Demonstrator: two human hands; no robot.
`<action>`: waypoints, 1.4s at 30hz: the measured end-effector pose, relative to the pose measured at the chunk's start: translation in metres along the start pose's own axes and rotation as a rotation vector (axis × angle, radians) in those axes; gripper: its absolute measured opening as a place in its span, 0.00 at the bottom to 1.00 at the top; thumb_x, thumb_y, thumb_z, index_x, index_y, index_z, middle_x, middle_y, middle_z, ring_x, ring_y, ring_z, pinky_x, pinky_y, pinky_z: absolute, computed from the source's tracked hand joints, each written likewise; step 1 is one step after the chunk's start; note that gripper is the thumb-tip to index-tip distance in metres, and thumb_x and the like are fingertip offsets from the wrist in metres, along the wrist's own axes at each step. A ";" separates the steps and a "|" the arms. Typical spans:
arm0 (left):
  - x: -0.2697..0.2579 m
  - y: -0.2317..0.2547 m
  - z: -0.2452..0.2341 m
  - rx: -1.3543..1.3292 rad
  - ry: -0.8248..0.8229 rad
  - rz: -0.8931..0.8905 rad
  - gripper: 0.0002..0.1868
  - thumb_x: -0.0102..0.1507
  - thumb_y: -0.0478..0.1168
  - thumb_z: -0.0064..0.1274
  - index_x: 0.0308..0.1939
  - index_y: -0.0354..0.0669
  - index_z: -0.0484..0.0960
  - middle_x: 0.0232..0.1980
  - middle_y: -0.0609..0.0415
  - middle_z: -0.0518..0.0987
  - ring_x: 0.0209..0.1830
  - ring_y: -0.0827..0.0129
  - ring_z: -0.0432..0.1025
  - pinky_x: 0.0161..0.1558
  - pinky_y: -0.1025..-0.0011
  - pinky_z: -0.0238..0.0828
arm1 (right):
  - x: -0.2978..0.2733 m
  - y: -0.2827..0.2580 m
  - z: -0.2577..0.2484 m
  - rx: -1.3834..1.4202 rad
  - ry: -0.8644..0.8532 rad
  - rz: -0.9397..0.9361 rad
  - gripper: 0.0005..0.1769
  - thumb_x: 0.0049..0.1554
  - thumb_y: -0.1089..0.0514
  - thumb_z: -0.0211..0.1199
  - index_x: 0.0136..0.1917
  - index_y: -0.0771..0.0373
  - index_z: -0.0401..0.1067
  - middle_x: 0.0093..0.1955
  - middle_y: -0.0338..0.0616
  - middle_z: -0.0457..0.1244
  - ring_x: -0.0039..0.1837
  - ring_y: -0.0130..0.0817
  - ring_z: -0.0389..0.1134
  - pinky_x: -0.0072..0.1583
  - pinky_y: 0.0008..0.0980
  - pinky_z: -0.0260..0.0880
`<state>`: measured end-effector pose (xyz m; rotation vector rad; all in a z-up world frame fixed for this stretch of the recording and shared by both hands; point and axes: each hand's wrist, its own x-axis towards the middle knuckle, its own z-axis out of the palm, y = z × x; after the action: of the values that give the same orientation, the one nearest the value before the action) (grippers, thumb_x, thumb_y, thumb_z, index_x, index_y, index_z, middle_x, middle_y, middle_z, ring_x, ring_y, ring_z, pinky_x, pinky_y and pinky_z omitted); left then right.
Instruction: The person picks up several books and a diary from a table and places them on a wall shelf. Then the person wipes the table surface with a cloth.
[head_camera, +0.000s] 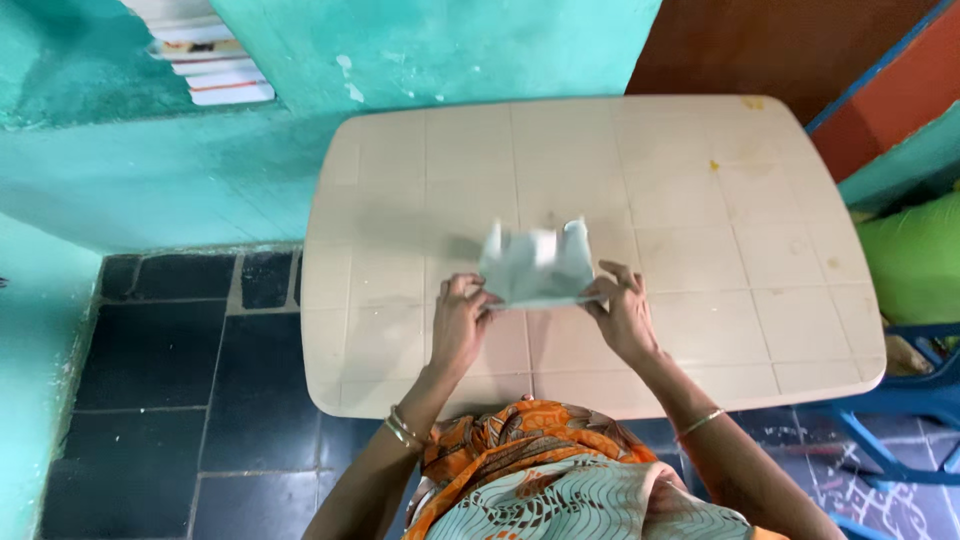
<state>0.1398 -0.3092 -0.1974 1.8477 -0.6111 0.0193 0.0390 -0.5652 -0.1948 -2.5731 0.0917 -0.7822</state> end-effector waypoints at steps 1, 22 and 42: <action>-0.010 -0.006 -0.003 0.452 -0.049 0.239 0.09 0.52 0.38 0.66 0.37 0.49 0.87 0.53 0.52 0.79 0.51 0.61 0.71 0.54 0.65 0.74 | -0.011 0.000 0.004 -0.031 -0.022 -0.026 0.12 0.39 0.65 0.76 0.39 0.59 0.79 0.58 0.63 0.68 0.56 0.55 0.68 0.51 0.46 0.72; 0.057 -0.087 -0.022 0.499 -0.567 -0.182 0.35 0.55 0.50 0.67 0.64 0.47 0.73 0.70 0.48 0.67 0.70 0.54 0.63 0.65 0.54 0.64 | 0.018 0.028 0.054 0.124 -0.419 0.325 0.29 0.48 0.57 0.75 0.61 0.64 0.72 0.61 0.54 0.67 0.64 0.53 0.66 0.62 0.46 0.68; 0.042 -0.112 -0.021 0.842 -0.791 -0.474 0.69 0.56 0.58 0.69 0.76 0.22 0.34 0.79 0.21 0.27 0.80 0.23 0.25 0.65 0.16 0.36 | 0.003 0.118 0.136 -0.318 -0.485 0.673 0.42 0.62 0.42 0.55 0.83 0.47 0.43 0.86 0.53 0.34 0.84 0.61 0.32 0.74 0.73 0.37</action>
<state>0.2291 -0.2813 -0.2755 2.7947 -0.7344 -0.9322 0.1233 -0.6177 -0.3450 -2.6644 0.9283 0.1160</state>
